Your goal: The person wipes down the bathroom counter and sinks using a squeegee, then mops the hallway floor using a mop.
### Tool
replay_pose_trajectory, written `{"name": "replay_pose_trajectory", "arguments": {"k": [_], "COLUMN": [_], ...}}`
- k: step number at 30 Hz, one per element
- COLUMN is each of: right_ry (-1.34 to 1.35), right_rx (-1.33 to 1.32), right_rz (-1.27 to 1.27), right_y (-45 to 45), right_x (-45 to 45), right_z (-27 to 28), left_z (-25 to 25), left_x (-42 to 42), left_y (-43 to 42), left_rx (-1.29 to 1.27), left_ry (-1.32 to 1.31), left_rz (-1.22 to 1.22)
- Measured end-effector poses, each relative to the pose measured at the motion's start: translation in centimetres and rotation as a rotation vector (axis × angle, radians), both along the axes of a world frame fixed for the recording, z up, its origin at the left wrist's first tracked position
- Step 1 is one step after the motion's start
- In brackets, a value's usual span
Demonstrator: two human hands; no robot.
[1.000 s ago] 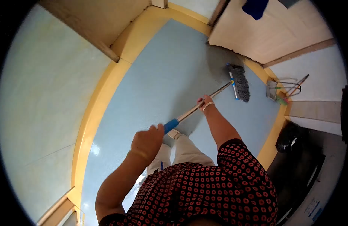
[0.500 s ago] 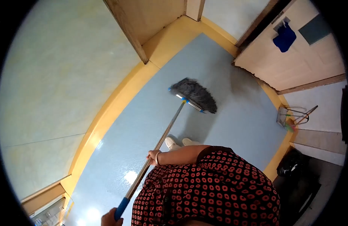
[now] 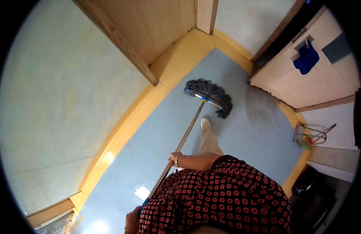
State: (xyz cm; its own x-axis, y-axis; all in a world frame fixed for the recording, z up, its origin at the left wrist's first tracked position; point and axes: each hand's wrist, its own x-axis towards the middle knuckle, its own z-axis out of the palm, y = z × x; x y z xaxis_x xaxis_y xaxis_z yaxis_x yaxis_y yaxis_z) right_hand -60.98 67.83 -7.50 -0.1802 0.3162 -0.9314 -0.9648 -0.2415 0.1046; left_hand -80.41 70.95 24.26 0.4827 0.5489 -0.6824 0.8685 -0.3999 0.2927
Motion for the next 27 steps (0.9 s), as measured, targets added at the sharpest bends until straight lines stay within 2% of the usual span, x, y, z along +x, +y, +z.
{"name": "replay_pose_trajectory", "arguments": {"k": [1, 3, 5, 6, 8, 9, 12, 13, 14, 16, 19, 20, 21, 22, 24, 27], "right_ry": [-0.032, -0.16, -0.171, -0.148, -0.174, -0.188, -0.211, -0.194, -0.191, -0.173, -0.126, -0.093, -0.061, -0.066, 0.017, -0.001], "right_rx": [0.006, 0.103, 0.045, 0.037, -0.051, -0.1, 0.033, 0.127, 0.086, 0.108, 0.154, 0.094, 0.033, 0.044, -0.099, 0.042], "right_rz": [-0.051, -0.01, -0.155, -0.16, -0.41, -0.533, -0.597, -0.597, -0.586, -0.581, -0.547, -0.564, -0.58, -0.559, -0.538, -0.499], "right_y": [-0.5, -0.6, -1.7, -1.6, -0.1, 1.4, 7.4, 9.6, 11.9, 15.9, 21.6, 22.8, 23.9, 25.1, 25.8, 24.4], "right_x": [1.3, 3.4, 7.1, 9.4, 15.4, 18.9, 29.7, 32.7, 35.3, 37.9, 38.2, 37.1, 35.6, 33.5, 28.4, 22.0], "right_z": [0.3, -3.9, -2.1, -1.2, 1.0, 2.7, 10.8, 13.4, 16.8, 19.8, 22.4, 22.6, 22.9, 23.6, 26.0, 31.2], "left_z": [-0.9, -3.2, -6.5, -6.5, -2.7, -1.4, 3.6, 4.1, 4.7, 5.2, 8.2, 8.3, 8.2, 9.4, 13.3, 19.0], "left_x": [0.5, 1.9, 2.6, 5.4, 14.7, 19.0, 34.8, 39.0, 43.0, 48.5, 48.4, 46.6, 44.2, 42.3, 37.7, 30.3], "left_y": [0.2, 1.0, 2.7, 3.3, 4.6, 6.3, 12.9, 15.7, 18.6, 23.9, 33.0, 35.2, 36.5, 37.0, 36.5, 33.3], "left_rx": [0.028, 0.047, 0.093, 0.053, 0.008, -0.038, -0.056, -0.012, -0.065, -0.011, -0.025, -0.103, -0.131, -0.168, -0.268, -0.174], "left_ry": [0.002, 0.001, -0.065, 0.007, 0.002, -0.147, -0.048, -0.149, -0.16, -0.163, -0.161, -0.086, -0.125, -0.093, -0.058, -0.108], "left_rz": [-0.054, -0.129, -0.249, -0.271, -0.352, -0.389, -0.34, -0.395, -0.376, -0.409, -0.372, -0.365, -0.338, -0.298, -0.181, -0.226]}}
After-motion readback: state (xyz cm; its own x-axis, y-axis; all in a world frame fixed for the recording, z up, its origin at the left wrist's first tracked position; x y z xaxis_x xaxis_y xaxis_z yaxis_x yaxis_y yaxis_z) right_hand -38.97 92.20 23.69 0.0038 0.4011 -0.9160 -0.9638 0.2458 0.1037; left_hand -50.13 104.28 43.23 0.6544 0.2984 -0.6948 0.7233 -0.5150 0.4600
